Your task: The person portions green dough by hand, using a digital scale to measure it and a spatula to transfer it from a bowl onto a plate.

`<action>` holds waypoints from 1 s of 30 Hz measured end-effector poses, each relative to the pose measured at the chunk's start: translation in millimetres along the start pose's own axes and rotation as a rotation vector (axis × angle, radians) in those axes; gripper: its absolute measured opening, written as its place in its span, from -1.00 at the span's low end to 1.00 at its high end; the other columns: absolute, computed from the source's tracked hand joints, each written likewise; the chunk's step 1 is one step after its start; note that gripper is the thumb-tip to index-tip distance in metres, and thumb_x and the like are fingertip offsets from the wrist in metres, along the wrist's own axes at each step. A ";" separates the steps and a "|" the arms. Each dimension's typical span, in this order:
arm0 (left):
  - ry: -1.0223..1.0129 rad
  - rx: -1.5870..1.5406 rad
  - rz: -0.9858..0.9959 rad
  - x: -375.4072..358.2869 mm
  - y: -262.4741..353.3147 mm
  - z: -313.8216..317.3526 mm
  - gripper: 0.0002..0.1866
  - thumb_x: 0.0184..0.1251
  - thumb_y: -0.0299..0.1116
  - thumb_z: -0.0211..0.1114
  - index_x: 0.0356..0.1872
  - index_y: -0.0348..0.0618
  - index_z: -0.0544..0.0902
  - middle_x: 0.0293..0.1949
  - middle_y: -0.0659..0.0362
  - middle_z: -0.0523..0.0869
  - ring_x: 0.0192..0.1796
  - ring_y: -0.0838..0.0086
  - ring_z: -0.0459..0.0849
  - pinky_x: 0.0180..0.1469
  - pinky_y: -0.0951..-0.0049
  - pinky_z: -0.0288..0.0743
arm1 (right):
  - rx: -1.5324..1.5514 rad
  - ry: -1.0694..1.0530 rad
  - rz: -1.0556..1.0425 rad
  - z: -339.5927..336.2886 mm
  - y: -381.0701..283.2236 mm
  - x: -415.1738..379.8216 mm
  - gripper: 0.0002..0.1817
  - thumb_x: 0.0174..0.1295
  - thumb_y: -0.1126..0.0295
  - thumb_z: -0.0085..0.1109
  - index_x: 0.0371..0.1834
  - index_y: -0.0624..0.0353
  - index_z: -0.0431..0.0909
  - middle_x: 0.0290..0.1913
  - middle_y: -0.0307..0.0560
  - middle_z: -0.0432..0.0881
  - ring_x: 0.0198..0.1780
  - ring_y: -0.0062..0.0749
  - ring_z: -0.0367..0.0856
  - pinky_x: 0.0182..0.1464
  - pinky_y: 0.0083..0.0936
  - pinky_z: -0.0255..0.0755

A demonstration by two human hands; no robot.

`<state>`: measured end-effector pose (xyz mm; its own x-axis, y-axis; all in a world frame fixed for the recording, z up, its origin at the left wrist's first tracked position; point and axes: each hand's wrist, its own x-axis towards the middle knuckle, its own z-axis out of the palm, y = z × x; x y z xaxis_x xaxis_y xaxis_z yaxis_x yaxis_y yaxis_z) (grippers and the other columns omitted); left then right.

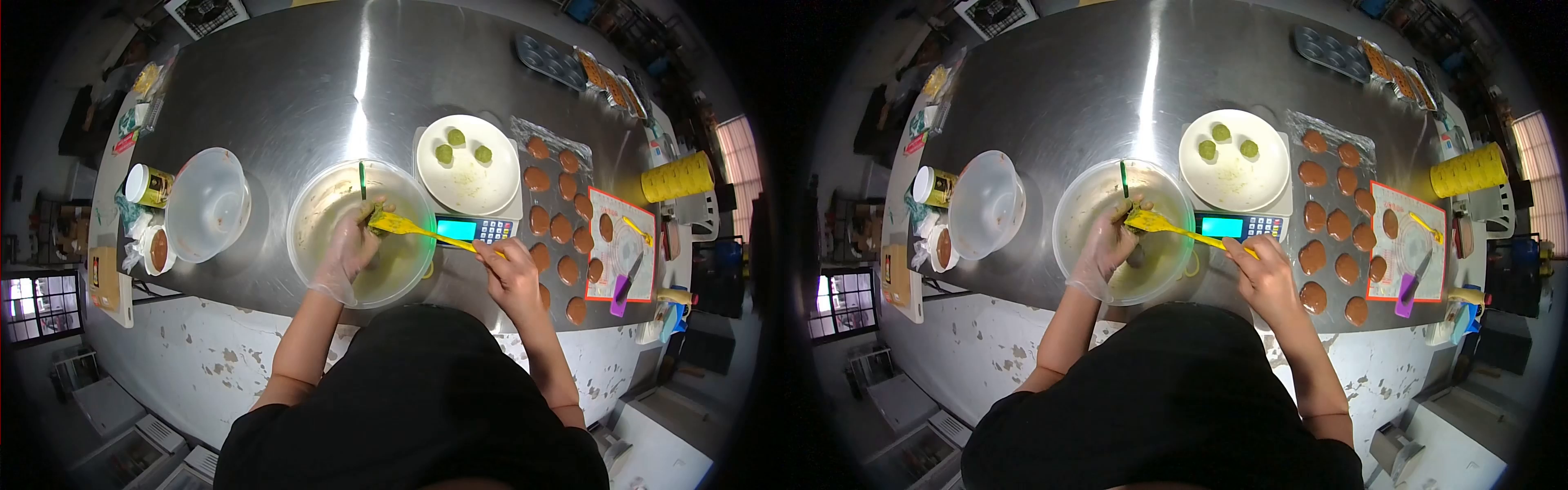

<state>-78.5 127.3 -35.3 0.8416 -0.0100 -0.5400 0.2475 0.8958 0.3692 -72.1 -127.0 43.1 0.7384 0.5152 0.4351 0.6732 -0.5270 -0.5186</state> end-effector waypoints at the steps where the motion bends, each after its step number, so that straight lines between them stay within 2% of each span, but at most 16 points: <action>1: 0.000 0.026 0.010 0.4 -1.7 -1.9 -0.69 0.40 -0.35 -0.05 -0.01 -0.40 0.45 -0.13 -0.05 0.56 -0.05 0.26 0.54 0.11 0.32 0.39 | -0.008 -0.006 -0.006 -2.2 -0.3 -0.5 -0.64 -0.17 0.70 0.19 -0.21 0.25 0.62 -0.43 -0.04 0.47 -0.37 -0.21 0.49 -0.31 -0.37 0.42; 7: -0.046 0.144 0.060 -4.2 1.1 -5.8 -0.66 0.37 -0.33 0.01 0.01 -0.40 0.44 -0.13 -0.02 0.58 -0.05 0.29 0.56 0.10 0.32 0.39 | -0.057 -0.022 -0.059 -12.2 -1.6 -0.6 -0.56 -0.26 0.73 0.15 -0.19 0.26 0.61 -0.40 -0.03 0.45 -0.34 -0.20 0.48 -0.28 -0.33 0.42; 10: 0.017 0.262 0.052 -7.7 6.1 0.7 -0.64 0.31 -0.39 0.10 0.06 -0.41 0.41 -0.13 0.00 0.59 -0.05 0.33 0.58 0.06 0.37 0.43 | -0.068 -0.026 -0.103 -13.8 -2.1 1.4 -0.54 -0.28 0.73 0.14 -0.18 0.27 0.61 -0.38 -0.01 0.44 -0.35 -0.19 0.46 -0.29 -0.34 0.42; 13: -0.004 0.439 0.069 -17.1 8.5 18.2 -0.57 0.21 -0.52 0.18 0.12 -0.41 0.37 -0.10 0.01 0.58 -0.05 0.37 0.58 0.02 0.43 0.48 | -0.079 -0.033 -0.140 -14.2 -2.2 2.6 -0.53 -0.29 0.74 0.13 -0.16 0.28 0.60 -0.37 0.00 0.43 -0.35 -0.19 0.45 -0.31 -0.35 0.41; 16: -0.031 0.588 0.197 -21.2 5.5 21.2 -0.49 0.15 -0.63 0.20 0.17 -0.41 0.31 -0.07 -0.02 0.55 -0.05 0.39 0.58 0.00 0.49 0.50 | -0.089 -0.018 -0.155 -13.6 -2.4 2.4 -0.52 -0.28 0.74 0.13 -0.14 0.28 0.60 -0.37 0.00 0.43 -0.36 -0.18 0.44 -0.34 -0.36 0.40; 23: -0.046 0.483 0.208 -12.4 3.9 14.5 -0.51 0.18 -0.64 0.14 0.17 -0.43 0.32 -0.05 -0.05 0.54 -0.07 0.38 0.59 -0.01 0.50 0.49 | 0.002 0.082 -0.193 -6.3 3.7 -1.5 -0.49 -0.29 0.77 0.13 -0.12 0.28 0.59 -0.38 -0.04 0.48 -0.42 -0.23 0.47 -0.36 -0.40 0.41; 30: 0.018 0.483 0.236 -9.2 1.3 21.4 -0.60 0.23 -0.61 0.08 0.13 -0.44 0.37 -0.09 -0.06 0.57 -0.10 0.38 0.59 -0.02 0.50 0.48 | 0.005 0.066 -0.204 -14.3 6.1 0.2 -0.49 -0.31 0.78 0.13 -0.14 0.26 0.60 -0.39 -0.09 0.51 -0.40 -0.28 0.50 -0.35 -0.43 0.42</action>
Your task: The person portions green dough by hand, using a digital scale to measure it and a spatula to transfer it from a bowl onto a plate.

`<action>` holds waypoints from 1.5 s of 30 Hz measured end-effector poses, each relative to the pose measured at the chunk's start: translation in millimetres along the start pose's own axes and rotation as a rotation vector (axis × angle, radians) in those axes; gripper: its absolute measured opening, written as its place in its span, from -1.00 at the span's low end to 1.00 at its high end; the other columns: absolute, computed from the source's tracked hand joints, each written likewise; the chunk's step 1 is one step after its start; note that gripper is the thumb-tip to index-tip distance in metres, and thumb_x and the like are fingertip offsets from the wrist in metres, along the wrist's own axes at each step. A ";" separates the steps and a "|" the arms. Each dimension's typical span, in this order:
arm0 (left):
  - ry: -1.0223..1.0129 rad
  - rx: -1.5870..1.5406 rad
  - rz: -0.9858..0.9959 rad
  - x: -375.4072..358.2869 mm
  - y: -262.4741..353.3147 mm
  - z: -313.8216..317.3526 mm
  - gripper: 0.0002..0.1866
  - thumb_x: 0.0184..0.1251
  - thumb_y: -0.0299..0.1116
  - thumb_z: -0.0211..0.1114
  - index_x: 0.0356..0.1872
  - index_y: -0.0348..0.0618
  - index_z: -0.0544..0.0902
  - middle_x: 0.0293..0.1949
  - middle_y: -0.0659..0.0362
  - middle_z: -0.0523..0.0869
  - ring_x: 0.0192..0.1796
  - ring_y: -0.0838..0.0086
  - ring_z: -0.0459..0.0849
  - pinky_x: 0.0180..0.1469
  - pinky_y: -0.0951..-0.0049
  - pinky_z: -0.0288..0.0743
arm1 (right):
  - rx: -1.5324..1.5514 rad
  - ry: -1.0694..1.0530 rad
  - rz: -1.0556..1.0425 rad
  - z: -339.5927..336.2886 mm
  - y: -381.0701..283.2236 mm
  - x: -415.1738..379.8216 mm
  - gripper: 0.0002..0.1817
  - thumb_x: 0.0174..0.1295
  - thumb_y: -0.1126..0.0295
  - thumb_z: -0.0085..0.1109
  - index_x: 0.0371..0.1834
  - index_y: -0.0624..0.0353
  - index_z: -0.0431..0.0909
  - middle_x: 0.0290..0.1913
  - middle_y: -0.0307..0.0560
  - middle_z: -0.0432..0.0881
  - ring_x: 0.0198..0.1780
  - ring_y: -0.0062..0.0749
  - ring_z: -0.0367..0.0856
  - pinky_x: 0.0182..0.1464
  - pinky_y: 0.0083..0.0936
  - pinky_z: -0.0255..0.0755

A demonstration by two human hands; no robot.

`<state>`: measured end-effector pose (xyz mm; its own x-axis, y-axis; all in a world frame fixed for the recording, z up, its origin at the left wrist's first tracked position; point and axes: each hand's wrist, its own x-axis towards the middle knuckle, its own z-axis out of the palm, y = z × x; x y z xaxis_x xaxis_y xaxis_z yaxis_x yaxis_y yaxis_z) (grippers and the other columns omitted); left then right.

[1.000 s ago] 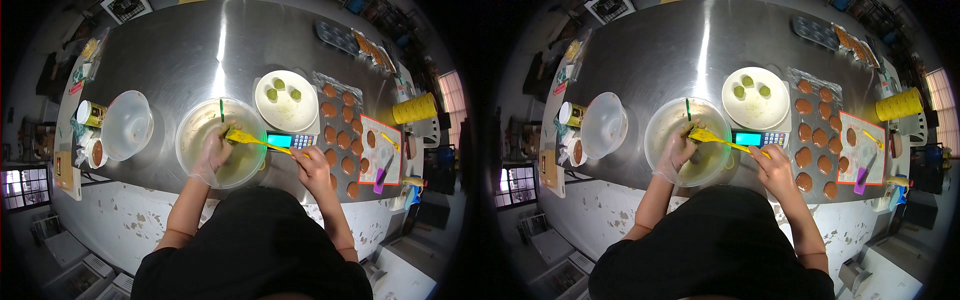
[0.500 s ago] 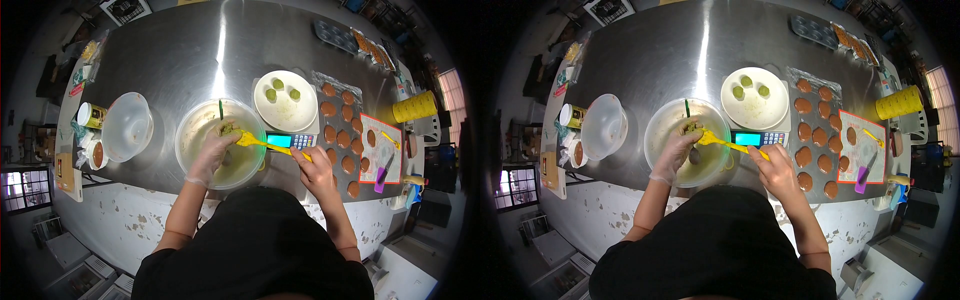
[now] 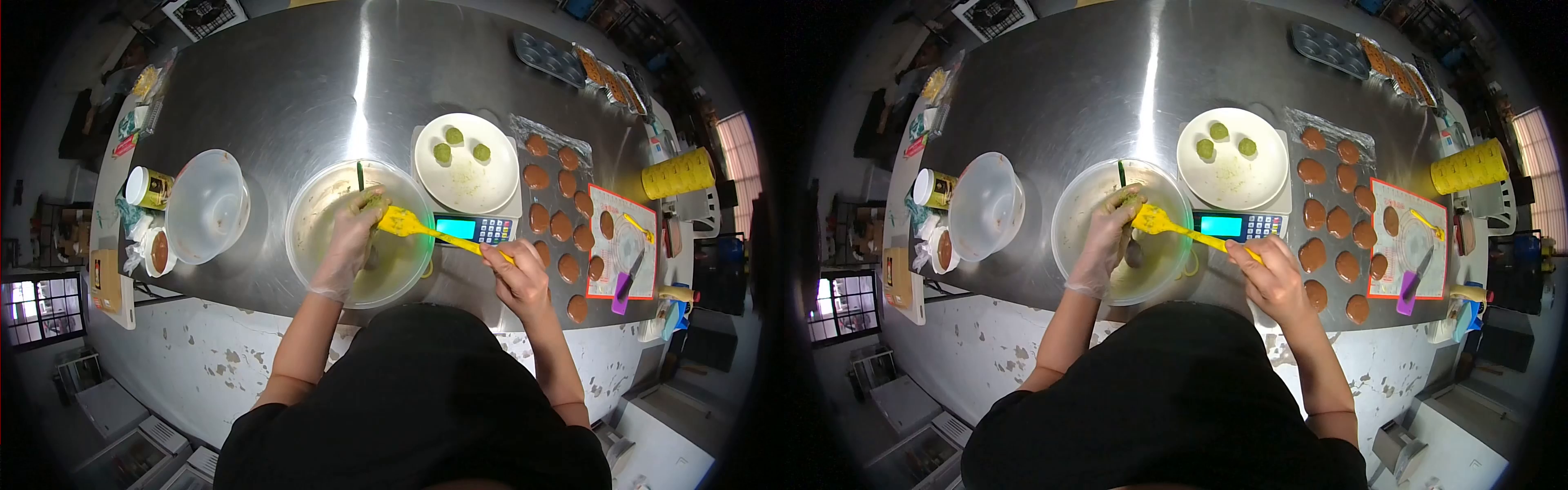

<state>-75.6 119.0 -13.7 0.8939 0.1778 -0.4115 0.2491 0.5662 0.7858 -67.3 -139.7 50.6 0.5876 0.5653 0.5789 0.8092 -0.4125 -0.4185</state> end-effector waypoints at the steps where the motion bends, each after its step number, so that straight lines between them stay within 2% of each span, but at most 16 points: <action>1: 0.016 -0.008 0.000 0.7 -0.5 0.2 -0.61 0.24 -0.60 0.07 0.12 -0.44 0.38 -0.10 -0.06 0.57 -0.10 0.39 0.58 -0.01 0.49 0.47 | -0.001 0.012 0.001 -0.8 -0.2 0.5 -0.49 -0.31 0.78 0.14 -0.14 0.25 0.60 -0.39 -0.09 0.51 -0.40 -0.29 0.50 -0.36 -0.44 0.42; 4: 0.053 -0.126 -0.002 7.8 -3.3 -12.5 -0.62 0.26 -0.53 0.07 0.10 -0.43 0.40 -0.12 -0.04 0.58 -0.10 0.36 0.58 0.02 0.48 0.44 | -0.034 0.055 0.021 -6.8 -0.4 1.1 -0.54 -0.25 0.75 0.18 -0.16 0.25 0.61 -0.41 -0.09 0.52 -0.42 -0.30 0.51 -0.37 -0.47 0.42; 7: -0.046 -0.351 -0.109 12.1 -0.8 -28.1 -0.62 0.27 -0.48 0.07 0.09 -0.43 0.40 -0.10 -0.04 0.56 -0.09 0.32 0.57 0.03 0.45 0.43 | -0.022 0.096 0.088 -5.9 1.6 -0.7 -0.65 -0.15 0.70 0.24 -0.20 0.25 0.63 -0.43 -0.09 0.53 -0.44 -0.31 0.52 -0.39 -0.49 0.41; 10: -0.060 -0.517 -0.199 6.9 7.5 -24.9 -0.62 0.27 -0.46 0.07 0.09 -0.44 0.40 -0.04 -0.05 0.53 -0.13 0.30 0.56 0.01 0.41 0.44 | -0.011 0.140 0.207 -2.1 -0.2 -1.0 -0.75 -0.06 0.64 0.27 -0.23 0.26 0.64 -0.45 -0.07 0.54 -0.44 -0.33 0.53 -0.40 -0.53 0.41; 13: -0.199 -0.506 -0.191 5.8 7.4 -26.1 -0.60 0.27 -0.50 0.05 0.12 -0.45 0.36 0.02 -0.07 0.48 -0.07 0.28 0.57 0.04 0.37 0.47 | 0.019 0.186 0.341 1.8 -0.1 -3.6 -0.79 0.00 0.61 0.27 -0.24 0.28 0.64 -0.45 -0.04 0.56 -0.44 -0.37 0.54 -0.40 -0.57 0.41; 19: -0.203 -0.264 -0.199 -0.5 13.3 -20.2 -0.59 0.31 -0.55 0.01 0.18 -0.44 0.29 0.00 -0.06 0.50 0.07 0.25 0.56 0.07 0.43 0.53 | 0.076 0.214 0.438 3.1 0.2 -6.1 -0.81 0.05 0.60 0.24 -0.22 0.30 0.64 -0.44 -0.02 0.58 -0.44 -0.40 0.55 -0.40 -0.61 0.40; 22: -0.147 -0.147 -0.217 -2.0 13.2 -16.7 -0.61 0.33 -0.53 0.01 0.17 -0.43 0.31 -0.02 -0.04 0.52 -0.03 0.30 0.60 0.00 0.50 0.54 | 0.074 0.216 0.432 3.7 -0.1 -7.6 -0.81 0.06 0.61 0.23 -0.22 0.31 0.63 -0.44 -0.01 0.58 -0.44 -0.41 0.55 -0.39 -0.61 0.40; 25: -0.088 0.070 -0.148 7.3 -2.2 -25.1 -0.62 0.32 -0.54 0.03 0.15 -0.40 0.34 -0.03 -0.01 0.52 -0.12 0.37 0.62 -0.10 0.54 0.55 | 0.073 0.217 0.440 5.1 -0.3 -8.7 -0.82 0.07 0.60 0.23 -0.23 0.33 0.63 -0.44 -0.01 0.58 -0.44 -0.42 0.55 -0.39 -0.61 0.40; 28: -0.101 0.126 -0.121 11.4 -10.8 -29.8 -0.63 0.32 -0.51 0.03 0.14 -0.39 0.37 -0.05 0.01 0.53 -0.13 0.39 0.60 -0.13 0.50 0.52 | 0.071 0.221 0.456 7.3 0.0 -10.3 -0.82 0.07 0.59 0.23 -0.23 0.33 0.63 -0.44 -0.01 0.58 -0.44 -0.43 0.55 -0.39 -0.61 0.40; 31: -0.160 -0.117 -0.150 11.0 -8.7 -32.2 -0.64 0.33 -0.48 0.00 0.13 -0.38 0.38 -0.05 0.00 0.53 -0.07 0.36 0.58 -0.10 0.43 0.50 | 0.071 0.222 0.471 7.7 -1.2 -10.6 -0.83 0.08 0.59 0.23 -0.23 0.32 0.64 -0.44 -0.02 0.58 -0.44 -0.42 0.55 -0.39 -0.62 0.40; 34: -0.220 -0.323 -0.202 7.4 -2.4 -32.0 -0.62 0.33 -0.47 -0.03 0.15 -0.39 0.35 0.01 -0.04 0.50 0.04 0.29 0.54 0.04 0.31 0.47 | 0.095 0.226 0.488 9.8 -0.6 -12.5 -0.84 0.10 0.57 0.22 -0.24 0.32 0.63 -0.46 -0.03 0.58 -0.45 -0.44 0.54 -0.40 -0.62 0.39; 37: -0.209 -0.267 -0.235 1.8 6.0 -25.8 -0.59 0.33 -0.50 -0.04 0.18 -0.40 0.30 0.07 -0.07 0.46 0.12 0.24 0.50 0.15 0.26 0.44 | 0.164 0.185 0.603 14.2 -2.5 -17.0 -0.86 0.13 0.53 0.21 -0.25 0.31 0.63 -0.48 -0.05 0.58 -0.50 -0.48 0.52 -0.44 -0.62 0.37; 40: -0.278 -0.192 -0.156 3.2 1.8 -26.2 -0.56 0.34 -0.45 0.01 0.21 -0.41 0.26 0.10 -0.09 0.44 0.18 0.20 0.46 0.23 0.23 0.39 | 0.238 0.174 0.695 24.3 -6.6 -22.9 -0.86 0.16 0.49 0.19 -0.25 0.31 0.63 -0.50 -0.07 0.57 -0.54 -0.51 0.48 -0.48 -0.61 0.35; 43: -0.210 -0.159 -0.077 -3.2 1.4 -18.5 -0.51 0.30 -0.35 0.11 0.18 -0.43 0.29 0.09 -0.10 0.46 0.11 0.23 0.50 0.13 0.33 0.48 | 0.275 0.172 0.692 30.8 -11.4 -24.0 -0.86 0.17 0.48 0.18 -0.25 0.30 0.62 -0.52 -0.07 0.56 -0.57 -0.51 0.45 -0.50 -0.60 0.33; 45: -0.221 -0.228 -0.072 0.7 -3.1 -24.5 -0.49 0.29 -0.31 0.13 0.19 -0.40 0.29 0.11 -0.07 0.45 0.13 0.24 0.47 0.15 0.33 0.43 | 0.288 0.143 0.696 31.9 -15.1 -23.2 -0.84 0.19 0.47 0.16 -0.23 0.31 0.62 -0.53 -0.09 0.55 -0.55 -0.53 0.45 -0.48 -0.61 0.33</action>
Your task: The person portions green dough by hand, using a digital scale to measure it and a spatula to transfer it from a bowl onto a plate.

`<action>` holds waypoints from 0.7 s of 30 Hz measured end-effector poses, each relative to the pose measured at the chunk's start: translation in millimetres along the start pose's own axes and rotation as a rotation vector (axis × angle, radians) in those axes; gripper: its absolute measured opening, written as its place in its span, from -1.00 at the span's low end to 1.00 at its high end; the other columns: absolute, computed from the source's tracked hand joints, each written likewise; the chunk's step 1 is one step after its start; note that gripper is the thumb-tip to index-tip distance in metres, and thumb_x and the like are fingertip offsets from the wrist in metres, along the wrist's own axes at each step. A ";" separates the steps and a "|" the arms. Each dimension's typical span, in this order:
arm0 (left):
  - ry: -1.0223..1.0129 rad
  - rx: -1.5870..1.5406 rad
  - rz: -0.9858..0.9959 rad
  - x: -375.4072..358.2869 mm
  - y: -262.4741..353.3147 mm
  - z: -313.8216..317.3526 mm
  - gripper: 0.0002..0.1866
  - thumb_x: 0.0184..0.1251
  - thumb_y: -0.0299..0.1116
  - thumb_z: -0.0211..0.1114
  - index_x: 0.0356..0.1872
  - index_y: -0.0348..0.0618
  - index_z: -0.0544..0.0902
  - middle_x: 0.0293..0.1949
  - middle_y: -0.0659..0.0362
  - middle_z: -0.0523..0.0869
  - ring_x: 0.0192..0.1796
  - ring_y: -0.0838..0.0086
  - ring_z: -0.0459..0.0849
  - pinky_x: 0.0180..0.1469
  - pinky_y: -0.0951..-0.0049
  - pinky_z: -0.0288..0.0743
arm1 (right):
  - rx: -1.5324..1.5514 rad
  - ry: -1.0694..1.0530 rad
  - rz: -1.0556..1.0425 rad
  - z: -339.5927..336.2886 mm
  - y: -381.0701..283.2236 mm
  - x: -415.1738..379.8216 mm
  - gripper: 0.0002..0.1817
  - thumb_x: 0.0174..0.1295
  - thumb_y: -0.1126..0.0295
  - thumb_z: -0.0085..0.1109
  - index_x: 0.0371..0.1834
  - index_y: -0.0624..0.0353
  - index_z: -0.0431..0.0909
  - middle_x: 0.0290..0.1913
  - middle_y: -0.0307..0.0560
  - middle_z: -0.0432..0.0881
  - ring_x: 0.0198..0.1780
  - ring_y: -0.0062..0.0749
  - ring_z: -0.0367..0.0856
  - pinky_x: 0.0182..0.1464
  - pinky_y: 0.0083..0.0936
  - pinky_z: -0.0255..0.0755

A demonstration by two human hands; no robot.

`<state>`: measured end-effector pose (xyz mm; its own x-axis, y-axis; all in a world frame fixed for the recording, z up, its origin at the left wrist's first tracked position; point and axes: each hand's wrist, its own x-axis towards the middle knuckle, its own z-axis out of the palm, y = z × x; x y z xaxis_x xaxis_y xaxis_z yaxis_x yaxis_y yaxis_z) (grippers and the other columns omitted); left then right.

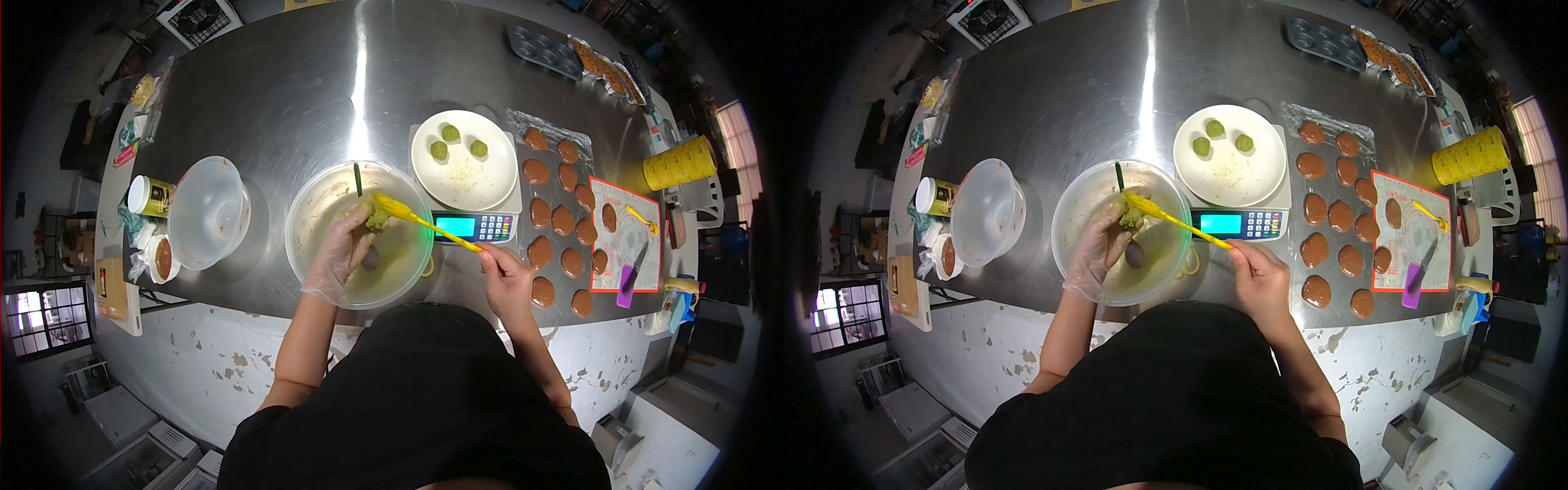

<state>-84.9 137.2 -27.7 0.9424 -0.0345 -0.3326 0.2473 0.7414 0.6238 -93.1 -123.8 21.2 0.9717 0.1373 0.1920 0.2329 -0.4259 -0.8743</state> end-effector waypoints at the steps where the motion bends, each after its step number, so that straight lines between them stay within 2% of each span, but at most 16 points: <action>1: -0.007 -0.034 0.005 1.1 -1.5 -3.6 -0.47 0.29 -0.30 0.14 0.20 -0.38 0.28 0.12 -0.06 0.44 0.14 0.25 0.46 0.16 0.34 0.41 | -0.004 -0.021 0.018 0.0 -2.8 -0.9 -0.83 0.20 0.46 0.15 -0.22 0.32 0.61 -0.53 -0.11 0.55 -0.52 -0.56 0.45 -0.46 -0.63 0.33; 2: -0.007 -0.114 0.009 2.3 -4.3 -6.4 -0.48 0.29 -0.27 0.14 0.19 -0.37 0.30 0.12 -0.04 0.44 0.15 0.26 0.44 0.18 0.33 0.38 | -0.009 -0.043 0.036 0.4 -4.7 -1.7 -0.82 0.22 0.46 0.14 -0.20 0.33 0.61 -0.53 -0.13 0.54 -0.50 -0.59 0.45 -0.44 -0.65 0.32; 5: -0.002 -0.348 -0.002 3.3 -8.9 0.2 -0.48 0.30 -0.17 0.12 0.15 -0.34 0.36 0.11 -0.02 0.43 0.16 0.26 0.39 0.22 0.30 0.29 | -0.051 -0.016 -0.026 5.5 -2.9 -5.0 -0.87 0.17 0.49 0.16 -0.26 0.32 0.61 -0.53 -0.03 0.55 -0.57 -0.43 0.50 -0.50 -0.57 0.36; 7: 0.005 -0.499 -0.040 0.6 -8.2 12.0 -0.49 0.32 -0.10 0.09 0.11 -0.33 0.40 0.10 -0.01 0.43 0.16 0.26 0.37 0.23 0.26 0.25 | -0.066 -0.020 -0.020 8.3 -7.3 -6.8 -0.87 0.17 0.50 0.16 -0.27 0.32 0.61 -0.52 -0.02 0.56 -0.56 -0.41 0.52 -0.49 -0.57 0.38; 10: 0.120 -0.543 -0.026 1.7 -6.0 21.4 -0.48 0.32 -0.02 0.08 0.04 -0.31 0.46 0.06 0.01 0.47 0.10 0.28 0.42 0.14 0.31 0.33 | -0.061 -0.014 -0.024 9.3 -8.0 -7.7 -0.87 0.17 0.50 0.15 -0.27 0.32 0.61 -0.51 -0.01 0.58 -0.55 -0.40 0.53 -0.48 -0.56 0.40; 13: 0.355 -0.491 -0.015 8.8 -3.6 21.2 -0.52 0.36 0.00 0.03 -0.11 -0.31 0.53 -0.15 0.03 0.54 -0.08 0.32 0.46 0.06 0.35 0.33 | -0.024 0.005 -0.010 9.3 -5.6 -9.2 -0.87 0.17 0.50 0.16 -0.27 0.33 0.61 -0.50 -0.01 0.59 -0.55 -0.42 0.53 -0.47 -0.58 0.40; 17: 0.404 -0.280 0.029 13.7 -8.1 8.7 -0.48 0.40 0.09 -0.12 -0.40 -0.23 0.48 -0.43 0.11 0.48 -0.38 0.41 0.38 -0.25 0.45 0.31 | -0.009 -0.005 0.006 5.8 -6.8 -10.6 -0.86 0.18 0.49 0.15 -0.25 0.34 0.60 -0.48 -0.02 0.59 -0.53 -0.47 0.52 -0.45 -0.61 0.39; 20: 0.456 -0.210 0.034 11.8 -8.1 11.7 -0.43 0.43 0.12 -0.24 -0.56 -0.15 0.39 -0.61 0.17 0.38 -0.55 0.47 0.28 -0.44 0.51 0.21 | 0.070 0.010 0.014 7.0 -2.8 -13.1 -0.82 0.23 0.49 0.12 -0.18 0.35 0.59 -0.49 -0.18 0.54 -0.50 -0.68 0.41 -0.46 -0.74 0.27; 21: 0.483 -0.191 0.027 11.6 -8.1 11.6 -0.42 0.43 0.13 -0.27 -0.59 -0.13 0.37 -0.64 0.19 0.35 -0.59 0.48 0.25 -0.48 0.53 0.19 | 0.075 0.010 0.024 6.6 -3.8 -12.9 -0.82 0.23 0.49 0.11 -0.18 0.35 0.59 -0.49 -0.18 0.54 -0.50 -0.68 0.41 -0.46 -0.74 0.27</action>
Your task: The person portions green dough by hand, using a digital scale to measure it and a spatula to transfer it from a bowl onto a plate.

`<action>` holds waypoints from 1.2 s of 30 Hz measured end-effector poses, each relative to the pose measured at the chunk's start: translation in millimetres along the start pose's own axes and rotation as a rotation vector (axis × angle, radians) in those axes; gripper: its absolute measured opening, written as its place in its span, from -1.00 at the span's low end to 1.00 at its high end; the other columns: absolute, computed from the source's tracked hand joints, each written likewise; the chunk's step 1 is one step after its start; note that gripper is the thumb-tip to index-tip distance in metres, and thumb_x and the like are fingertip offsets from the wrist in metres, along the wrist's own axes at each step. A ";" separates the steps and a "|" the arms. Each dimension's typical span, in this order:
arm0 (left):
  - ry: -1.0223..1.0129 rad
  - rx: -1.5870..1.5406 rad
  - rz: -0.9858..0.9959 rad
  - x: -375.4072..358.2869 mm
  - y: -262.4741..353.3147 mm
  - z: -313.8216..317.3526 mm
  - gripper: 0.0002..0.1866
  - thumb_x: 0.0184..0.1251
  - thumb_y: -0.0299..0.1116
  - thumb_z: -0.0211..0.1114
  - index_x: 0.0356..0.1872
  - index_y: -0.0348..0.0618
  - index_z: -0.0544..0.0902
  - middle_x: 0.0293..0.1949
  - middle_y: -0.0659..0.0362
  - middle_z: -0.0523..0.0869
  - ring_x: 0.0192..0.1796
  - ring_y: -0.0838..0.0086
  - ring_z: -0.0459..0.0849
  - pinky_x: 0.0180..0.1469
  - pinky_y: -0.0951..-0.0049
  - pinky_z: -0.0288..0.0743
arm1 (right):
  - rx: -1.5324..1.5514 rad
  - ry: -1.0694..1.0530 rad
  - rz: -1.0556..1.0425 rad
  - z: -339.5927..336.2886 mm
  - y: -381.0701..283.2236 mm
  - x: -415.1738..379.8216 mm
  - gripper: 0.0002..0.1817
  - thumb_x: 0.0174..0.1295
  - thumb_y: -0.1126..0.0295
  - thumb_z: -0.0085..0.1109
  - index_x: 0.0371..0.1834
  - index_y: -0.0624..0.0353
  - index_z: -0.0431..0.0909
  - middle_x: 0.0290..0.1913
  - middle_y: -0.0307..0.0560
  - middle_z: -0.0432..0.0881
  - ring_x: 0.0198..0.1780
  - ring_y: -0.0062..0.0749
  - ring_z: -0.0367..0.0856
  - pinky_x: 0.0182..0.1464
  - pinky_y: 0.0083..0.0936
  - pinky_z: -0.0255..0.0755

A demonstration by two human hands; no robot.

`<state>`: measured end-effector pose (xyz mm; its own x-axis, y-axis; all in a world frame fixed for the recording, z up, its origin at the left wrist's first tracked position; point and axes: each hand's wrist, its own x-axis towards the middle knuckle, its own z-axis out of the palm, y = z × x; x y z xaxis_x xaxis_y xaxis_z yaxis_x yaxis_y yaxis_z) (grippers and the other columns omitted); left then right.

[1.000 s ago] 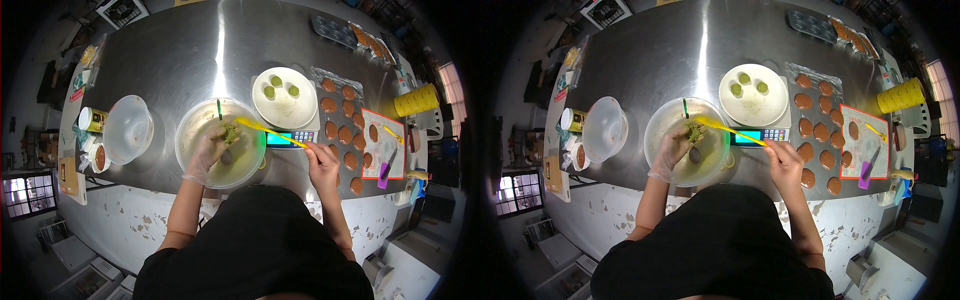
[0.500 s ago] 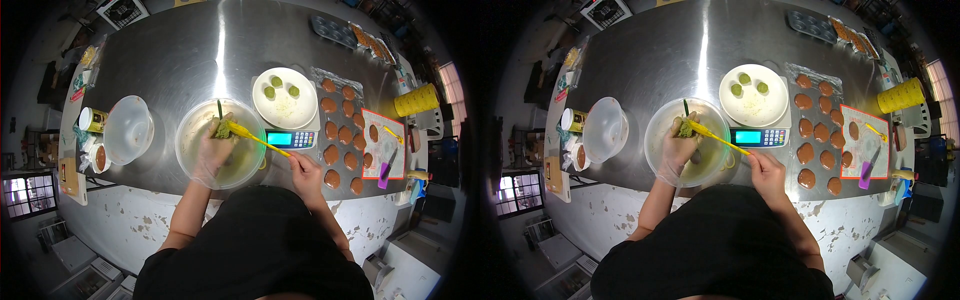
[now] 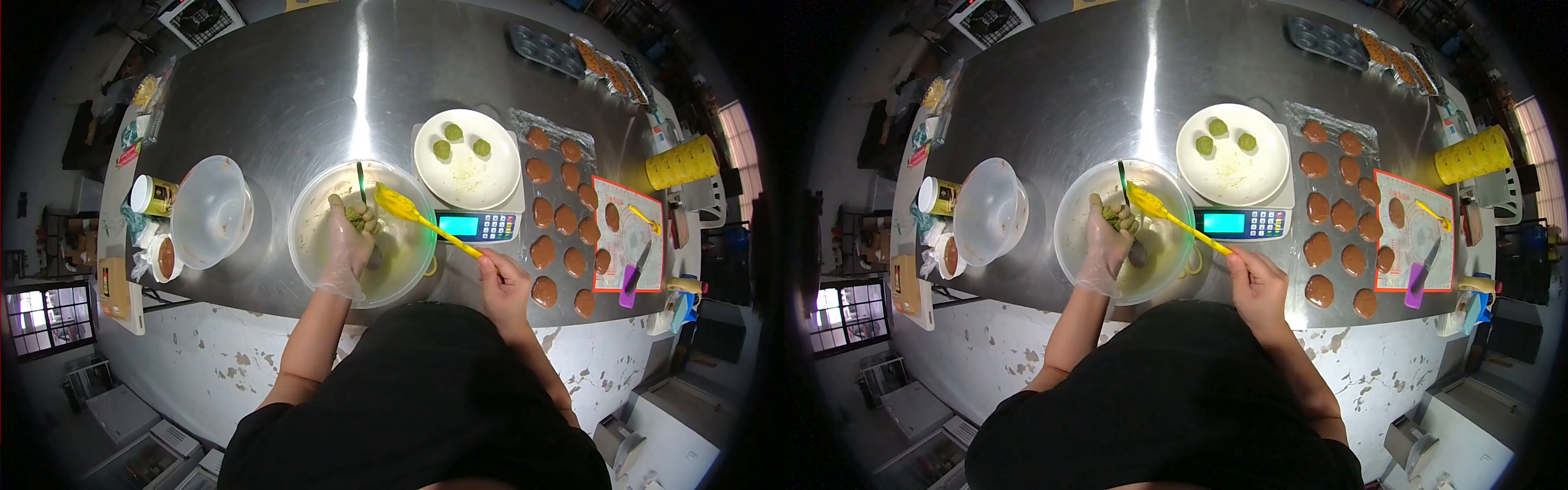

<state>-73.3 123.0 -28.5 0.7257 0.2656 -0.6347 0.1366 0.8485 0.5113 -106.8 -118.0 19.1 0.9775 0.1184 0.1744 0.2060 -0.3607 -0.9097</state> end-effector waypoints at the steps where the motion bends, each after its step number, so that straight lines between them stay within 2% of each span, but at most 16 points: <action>1: 0.026 0.020 0.000 0.0 0.2 -0.3 -0.41 0.44 0.13 -0.30 -0.61 -0.11 0.35 -0.68 0.20 0.33 -0.63 0.49 0.23 -0.52 0.55 0.17 | 0.005 0.001 0.010 -0.7 -2.1 0.7 -0.82 0.23 0.49 0.11 -0.17 0.35 0.59 -0.48 -0.19 0.54 -0.49 -0.69 0.41 -0.46 -0.74 0.27; 4: -0.103 0.049 -0.009 -0.7 2.7 -9.3 -0.40 0.44 0.12 -0.34 -0.64 -0.09 0.35 -0.73 0.22 0.29 -0.69 0.51 0.16 -0.62 0.57 0.09 | 0.026 0.007 0.033 0.0 -0.5 0.2 -0.82 0.23 0.48 0.11 -0.17 0.35 0.59 -0.48 -0.20 0.54 -0.49 -0.70 0.40 -0.46 -0.75 0.27; 7: 0.022 0.160 0.060 -7.6 2.9 -0.6 -0.39 0.43 0.16 -0.35 -0.66 -0.07 0.33 -0.75 0.25 0.26 -0.72 0.55 0.14 -0.66 0.57 0.04 | 0.027 0.003 0.046 -0.1 -1.0 0.4 -0.81 0.24 0.46 0.11 -0.17 0.34 0.60 -0.48 -0.20 0.54 -0.49 -0.70 0.40 -0.46 -0.76 0.27; 10: -0.051 0.244 0.071 3.0 4.3 -9.7 -0.36 0.40 0.20 -0.33 -0.55 -0.13 0.44 -0.67 0.21 0.38 -0.65 0.51 0.29 -0.57 0.53 0.21 | 0.023 -0.001 0.046 0.2 -1.0 0.3 -0.81 0.24 0.45 0.11 -0.17 0.34 0.60 -0.48 -0.20 0.54 -0.50 -0.70 0.40 -0.46 -0.76 0.27; 13: -0.111 0.105 0.060 -3.6 6.4 1.1 -0.35 0.39 0.21 -0.29 -0.40 -0.18 0.55 -0.55 0.15 0.51 -0.47 0.41 0.46 -0.31 0.41 0.38 | 0.031 0.000 0.043 -0.6 -1.5 1.6 -0.80 0.24 0.45 0.11 -0.16 0.34 0.59 -0.48 -0.20 0.54 -0.50 -0.69 0.40 -0.45 -0.76 0.27; 16: -0.112 -0.027 -0.054 -18.9 14.5 18.9 -0.39 0.41 0.13 -0.26 -0.18 -0.26 0.53 -0.33 0.08 0.59 -0.20 0.29 0.54 -0.04 0.32 0.42 | 0.033 -0.002 0.046 -0.8 -1.2 1.8 -0.80 0.24 0.44 0.11 -0.16 0.34 0.59 -0.48 -0.20 0.54 -0.49 -0.69 0.41 -0.45 -0.75 0.27; 19: -0.207 -0.083 -0.136 -13.5 14.1 11.5 -0.52 0.42 -0.03 -0.16 -0.12 -0.29 0.51 -0.10 0.02 0.58 -0.12 0.24 0.55 0.03 0.29 0.44 | 0.047 0.006 0.061 0.8 0.7 1.6 -0.79 0.25 0.43 0.11 -0.15 0.34 0.59 -0.47 -0.20 0.55 -0.48 -0.69 0.41 -0.44 -0.75 0.27; 22: -0.266 -0.201 -0.149 8.8 6.6 -12.2 -0.54 0.43 -0.15 -0.15 0.08 -0.37 0.41 -0.07 -0.02 0.54 -0.08 0.24 0.53 -0.02 0.30 0.44 | 0.073 0.018 0.073 1.5 2.3 1.9 -0.79 0.26 0.43 0.10 -0.14 0.34 0.59 -0.47 -0.20 0.55 -0.48 -0.69 0.42 -0.44 -0.75 0.28; 25: -0.310 -0.255 -0.156 8.9 4.6 -11.6 -0.61 0.39 -0.27 -0.08 0.06 -0.39 0.43 -0.13 -0.03 0.56 -0.11 0.25 0.53 -0.03 0.33 0.43 | 0.081 0.028 0.087 0.3 1.9 2.1 -0.78 0.26 0.42 0.11 -0.13 0.33 0.59 -0.46 -0.20 0.55 -0.48 -0.69 0.42 -0.44 -0.76 0.28; 31: -0.280 -0.131 -0.183 -12.7 15.1 10.5 -0.69 0.41 -0.25 -0.02 -0.11 -0.34 0.47 -0.27 0.03 0.59 -0.28 0.33 0.54 -0.21 0.44 0.46 | 0.083 0.028 0.099 -0.8 1.8 2.3 -0.78 0.25 0.40 0.12 -0.13 0.32 0.59 -0.44 -0.20 0.56 -0.48 -0.69 0.43 -0.44 -0.76 0.30; 36: -0.385 0.005 -0.146 15.7 2.8 -14.9 -0.66 0.44 -0.23 -0.04 -0.04 -0.33 0.45 -0.54 0.28 0.38 -0.53 0.59 0.35 -0.50 0.64 0.22 | 0.087 0.032 0.100 -0.1 0.2 1.9 -0.77 0.25 0.40 0.12 -0.13 0.31 0.59 -0.43 -0.19 0.57 -0.47 -0.68 0.45 -0.43 -0.76 0.32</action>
<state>-71.6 136.3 -45.6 0.8976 -0.0490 -0.4380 0.2596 0.8619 0.4357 -104.9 -118.0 19.3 0.9942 0.0555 0.0924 0.1046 -0.2873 -0.9521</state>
